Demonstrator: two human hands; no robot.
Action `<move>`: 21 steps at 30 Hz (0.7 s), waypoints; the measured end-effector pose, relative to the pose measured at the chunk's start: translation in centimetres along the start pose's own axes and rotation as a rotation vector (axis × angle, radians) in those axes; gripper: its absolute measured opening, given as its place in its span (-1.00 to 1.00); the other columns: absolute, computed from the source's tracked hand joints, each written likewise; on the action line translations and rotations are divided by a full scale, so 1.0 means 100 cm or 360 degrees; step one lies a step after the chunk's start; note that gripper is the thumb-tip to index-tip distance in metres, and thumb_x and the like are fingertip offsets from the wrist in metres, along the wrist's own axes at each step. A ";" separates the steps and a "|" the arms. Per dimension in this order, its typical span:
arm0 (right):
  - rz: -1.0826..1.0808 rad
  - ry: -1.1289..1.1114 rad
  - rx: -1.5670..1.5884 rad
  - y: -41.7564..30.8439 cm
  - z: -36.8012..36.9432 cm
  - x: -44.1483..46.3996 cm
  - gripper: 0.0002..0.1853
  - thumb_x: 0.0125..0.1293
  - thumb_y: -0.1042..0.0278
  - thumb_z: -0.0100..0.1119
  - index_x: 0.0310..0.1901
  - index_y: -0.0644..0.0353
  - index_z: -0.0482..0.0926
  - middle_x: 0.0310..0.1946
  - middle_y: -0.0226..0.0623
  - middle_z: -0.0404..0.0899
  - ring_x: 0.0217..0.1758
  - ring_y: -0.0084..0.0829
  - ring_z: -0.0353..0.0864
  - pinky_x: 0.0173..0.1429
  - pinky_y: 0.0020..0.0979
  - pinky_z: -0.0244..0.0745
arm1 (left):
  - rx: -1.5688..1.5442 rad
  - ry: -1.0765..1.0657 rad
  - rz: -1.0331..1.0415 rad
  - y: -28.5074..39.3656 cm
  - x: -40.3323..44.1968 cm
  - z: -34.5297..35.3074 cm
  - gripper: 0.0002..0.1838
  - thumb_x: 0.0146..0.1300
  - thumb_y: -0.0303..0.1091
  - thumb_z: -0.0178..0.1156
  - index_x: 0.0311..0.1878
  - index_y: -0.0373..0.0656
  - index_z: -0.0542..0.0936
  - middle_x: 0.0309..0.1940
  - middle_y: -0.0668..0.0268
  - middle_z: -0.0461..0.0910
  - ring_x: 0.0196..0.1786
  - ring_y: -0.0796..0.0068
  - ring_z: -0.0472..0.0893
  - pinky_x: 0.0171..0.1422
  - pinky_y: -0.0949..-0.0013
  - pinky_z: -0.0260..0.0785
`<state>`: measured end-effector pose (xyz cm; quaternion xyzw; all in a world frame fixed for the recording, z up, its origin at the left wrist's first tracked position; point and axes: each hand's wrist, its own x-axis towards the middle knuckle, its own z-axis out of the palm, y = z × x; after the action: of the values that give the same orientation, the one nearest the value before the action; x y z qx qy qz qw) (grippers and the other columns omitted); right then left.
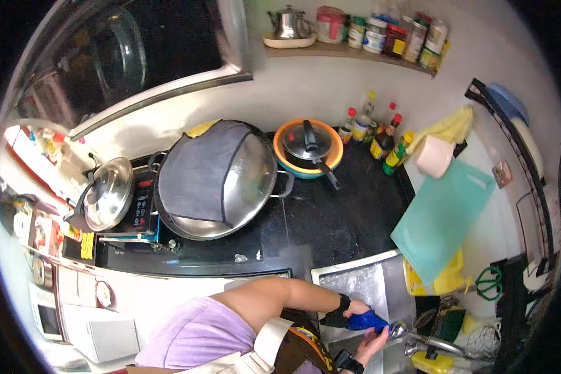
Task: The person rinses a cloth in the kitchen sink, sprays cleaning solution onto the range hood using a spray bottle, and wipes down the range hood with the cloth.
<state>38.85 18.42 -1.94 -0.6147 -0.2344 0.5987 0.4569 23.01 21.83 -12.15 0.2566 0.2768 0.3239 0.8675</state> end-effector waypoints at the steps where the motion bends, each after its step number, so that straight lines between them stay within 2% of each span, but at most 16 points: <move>1: 0.0068 -0.0253 0.0061 0.009 0.001 0.006 -0.41 0.27 -0.22 0.04 0.07 0.15 0.44 -0.02 -0.23 0.50 0.03 -0.35 0.49 0.08 -0.33 0.40 | -0.0278 0.0106 -0.0217 0.023 -0.019 0.037 -0.67 0.02 0.00 0.35 -0.29 0.00 0.58 -0.41 0.37 0.62 -0.32 0.37 0.61 -0.22 0.25 0.46; 3: 0.0372 -0.0346 0.0296 0.027 0.003 0.018 -0.28 0.23 -0.36 -0.02 0.20 0.10 0.37 0.13 -0.26 0.43 0.17 -0.30 0.43 0.19 -0.25 0.35 | -0.0187 0.0283 -0.0356 0.043 -0.034 0.069 -0.59 0.27 0.18 0.08 -0.33 0.04 0.60 -0.42 0.45 0.62 -0.34 0.52 0.59 -0.22 0.27 0.45; 4: 0.0400 -0.0557 0.0525 0.038 -0.001 0.027 -0.26 0.23 -0.39 -0.06 0.25 0.02 0.32 0.19 -0.31 0.39 0.23 -0.30 0.38 0.25 -0.20 0.30 | -0.0283 -0.0018 -0.0264 0.060 -0.058 0.085 -0.56 0.20 0.24 0.13 -0.25 0.04 0.61 -0.37 0.45 0.63 -0.34 0.49 0.59 -0.20 0.29 0.45; 7: 0.0235 -0.0521 0.0689 0.031 0.017 0.017 -0.27 0.23 -0.38 -0.04 0.27 -0.02 0.29 0.18 -0.30 0.39 0.24 -0.28 0.36 0.27 -0.16 0.27 | -0.0233 -0.0033 -0.0132 0.051 -0.054 0.087 -0.44 0.00 0.17 0.36 -0.02 0.03 0.54 -0.23 0.37 0.61 -0.22 0.43 0.59 -0.12 0.31 0.44; 8: 0.0119 -0.0393 0.0573 0.027 0.028 0.004 -0.32 0.27 -0.28 -0.04 0.29 -0.02 0.26 0.19 -0.29 0.37 0.21 -0.27 0.39 0.26 -0.16 0.29 | -0.0240 -0.0017 -0.0117 0.054 -0.057 0.083 -0.44 0.00 0.17 0.36 -0.02 0.03 0.54 -0.23 0.37 0.61 -0.22 0.43 0.59 -0.12 0.31 0.44; 9: 0.0132 -0.0407 0.0561 0.029 0.026 0.003 -0.32 0.27 -0.28 -0.04 0.29 -0.02 0.26 0.19 -0.29 0.37 0.21 -0.27 0.39 0.26 -0.16 0.29 | 0.0166 0.0195 -0.0099 0.060 -0.064 0.082 -0.28 -0.11 0.12 0.43 0.07 -0.05 0.45 -0.14 0.28 0.56 -0.13 0.36 0.57 -0.07 0.30 0.43; 10: -0.0165 -0.0459 0.0137 0.032 0.019 0.001 -0.38 0.28 -0.21 -0.04 0.25 0.00 0.31 0.15 -0.27 0.41 0.17 -0.27 0.42 0.24 -0.17 0.31 | 0.0569 0.0400 -0.0092 0.061 -0.069 0.082 -0.11 -0.22 0.07 0.51 0.17 -0.14 0.36 -0.06 0.20 0.52 -0.05 0.30 0.55 -0.01 0.29 0.42; 11: -0.0462 -0.0496 -0.0287 0.032 0.010 -0.002 -0.44 0.29 -0.13 -0.04 0.21 0.02 0.36 0.11 -0.26 0.44 0.14 -0.26 0.45 0.22 -0.18 0.33 | 0.0555 0.0398 -0.0097 0.048 -0.061 0.076 -0.11 -0.22 0.07 0.51 0.17 -0.14 0.36 -0.06 0.20 0.52 -0.05 0.30 0.55 -0.01 0.29 0.42; 12: 0.0536 -0.0731 0.0440 -0.003 0.032 -0.005 -0.55 0.29 0.01 -0.04 0.10 0.10 0.47 0.01 -0.22 0.52 0.07 -0.25 0.50 0.20 -0.21 0.35 | 0.0930 0.0629 -0.0062 0.030 -0.048 0.068 0.04 -0.30 0.04 0.54 0.22 -0.24 0.23 0.02 0.14 0.44 0.02 0.24 0.51 0.05 0.30 0.40; 13: 0.0480 -0.0725 0.0536 -0.015 0.046 -0.021 -0.59 0.22 0.12 0.08 0.02 0.20 0.52 -0.05 -0.20 0.54 0.06 -0.21 0.51 0.20 -0.22 0.37 | 0.1309 0.0853 -0.0021 0.019 -0.038 0.066 0.19 -0.39 0.00 0.57 0.27 -0.34 0.11 0.11 0.08 0.35 0.09 0.17 0.47 0.12 0.30 0.38; 14: 0.0409 -0.0658 0.0475 -0.008 0.038 -0.009 -0.58 0.22 0.12 0.09 0.01 0.22 0.51 -0.05 -0.21 0.55 0.05 -0.23 0.51 0.19 -0.21 0.37 | 0.1110 0.0776 -0.0180 0.028 -0.046 0.065 0.28 -0.46 -0.01 0.60 0.27 -0.46 0.04 0.17 0.10 0.28 0.18 0.15 0.40 0.22 0.35 0.30; 15: 0.0335 -0.0593 0.0417 0.000 0.034 0.003 -0.58 0.21 0.12 0.11 0.01 0.24 0.51 -0.05 -0.22 0.56 0.05 -0.25 0.51 0.18 -0.20 0.37 | 0.0816 0.0614 -0.0240 0.045 -0.067 0.074 0.24 -0.40 -0.08 0.58 0.29 -0.42 0.03 0.16 0.10 0.27 0.18 0.21 0.40 0.06 0.27 0.44; 17: 0.0266 -0.0659 0.0393 0.006 0.029 0.009 -0.61 0.29 0.11 -0.01 -0.02 0.24 0.51 -0.09 -0.24 0.59 0.00 -0.30 0.55 0.19 -0.30 0.37 | 0.0311 0.0308 -0.0045 0.038 -0.076 0.073 -0.01 -0.32 -0.15 0.55 0.18 -0.34 0.23 -0.01 0.12 0.41 0.00 0.26 0.52 -0.29 0.27 0.51; 18: 0.0271 -0.0566 0.0307 0.007 0.027 0.011 -0.64 0.27 0.16 0.03 -0.03 0.25 0.51 -0.10 -0.22 0.58 -0.04 -0.28 0.56 0.10 -0.28 0.43 | 0.0312 0.0293 -0.0049 0.035 -0.071 0.068 -0.01 -0.32 -0.15 0.55 0.18 -0.34 0.23 -0.01 0.12 0.41 0.00 0.26 0.52 -0.29 0.27 0.51; 20: 0.0304 -0.0509 0.0236 0.020 0.013 0.031 -0.67 0.24 0.28 0.10 -0.01 0.24 0.48 -0.10 -0.18 0.56 -0.13 -0.24 0.59 -0.04 -0.27 0.54 | 0.0680 0.0367 -0.0374 0.033 -0.061 0.059 -0.35 -0.22 -0.25 0.47 -0.05 -0.27 0.40 -0.32 0.16 0.51 -0.34 0.32 0.58 -0.56 0.32 0.41; 21: 0.0289 -0.0497 0.0241 0.028 0.013 0.040 -0.67 0.24 0.28 0.10 -0.01 0.24 0.48 -0.10 -0.18 0.56 -0.13 -0.24 0.59 -0.04 -0.27 0.54 | 0.0691 0.0350 -0.0374 0.034 -0.058 0.058 -0.35 -0.22 -0.25 0.47 -0.05 -0.27 0.40 -0.32 0.16 0.51 -0.34 0.32 0.58 -0.56 0.32 0.41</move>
<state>37.63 20.80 -6.22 -0.4968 -0.2003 0.7414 0.4041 21.63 18.43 -4.03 0.3660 0.4601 0.1801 0.7886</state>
